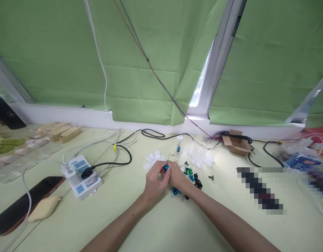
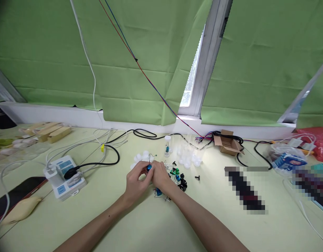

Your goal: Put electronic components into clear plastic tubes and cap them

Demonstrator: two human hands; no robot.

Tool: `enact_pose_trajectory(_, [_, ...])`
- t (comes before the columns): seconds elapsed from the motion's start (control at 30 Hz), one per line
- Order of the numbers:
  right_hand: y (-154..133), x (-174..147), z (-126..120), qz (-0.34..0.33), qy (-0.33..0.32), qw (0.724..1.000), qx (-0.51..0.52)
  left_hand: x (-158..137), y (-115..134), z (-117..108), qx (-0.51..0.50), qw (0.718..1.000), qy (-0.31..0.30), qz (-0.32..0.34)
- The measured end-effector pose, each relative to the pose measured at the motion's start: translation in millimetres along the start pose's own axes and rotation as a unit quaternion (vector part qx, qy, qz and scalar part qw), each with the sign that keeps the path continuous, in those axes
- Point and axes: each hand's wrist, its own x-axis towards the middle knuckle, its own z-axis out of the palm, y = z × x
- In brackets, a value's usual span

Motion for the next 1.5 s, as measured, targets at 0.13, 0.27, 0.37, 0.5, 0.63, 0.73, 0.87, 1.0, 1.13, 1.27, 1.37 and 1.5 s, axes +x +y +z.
enact_pose_trajectory(0.13, [5,0,5,-0.001,-0.015,1.000,0.013,-1,1,1,-0.007,1.000,-0.006,0.011])
enact_pose_trajectory(0.27, [6,-2,2,-0.007,-0.019,0.999,0.029,-1,1,1,-0.006,1.000,-0.009,0.005])
enact_pose_trajectory(0.37, [6,-6,-7,-0.012,-0.017,0.999,0.047,-1,0,1,-0.006,1.000,-0.009,0.006])
enact_pose_trajectory(0.5, [9,-13,-22,-0.002,-0.009,0.998,0.062,-2,-1,2,-0.014,1.000,-0.017,0.001])
enact_pose_trajectory(0.63, [18,-27,-36,0.032,0.047,0.992,0.108,-6,-1,6,-0.021,0.999,-0.028,-0.030])
enact_pose_trajectory(0.73, [27,-45,-44,0.034,0.090,0.986,0.139,-10,1,10,-0.035,0.997,-0.040,-0.064])
enact_pose_trajectory(0.87, [39,-67,-50,0.029,0.160,0.975,0.151,-14,9,13,-0.061,0.988,-0.075,-0.121])
enact_pose_trajectory(1.0, [40,-77,-52,0.064,0.195,0.962,0.178,-16,16,18,-0.109,0.970,-0.085,-0.199])
enact_pose_trajectory(1.13, [29,-78,-51,0.059,0.193,0.956,0.211,-18,21,24,-0.224,0.911,-0.113,-0.328])
enact_pose_trajectory(1.27, [18,-81,-48,0.051,0.194,0.953,0.228,-19,24,26,-0.306,0.865,-0.150,-0.369])
enact_pose_trajectory(1.37, [13,-83,-47,0.054,0.194,0.950,0.237,-18,24,25,-0.335,0.852,-0.167,-0.366])
enact_pose_trajectory(1.5, [13,-83,-46,0.054,0.199,0.947,0.246,-18,24,24,-0.371,0.835,-0.192,-0.359])
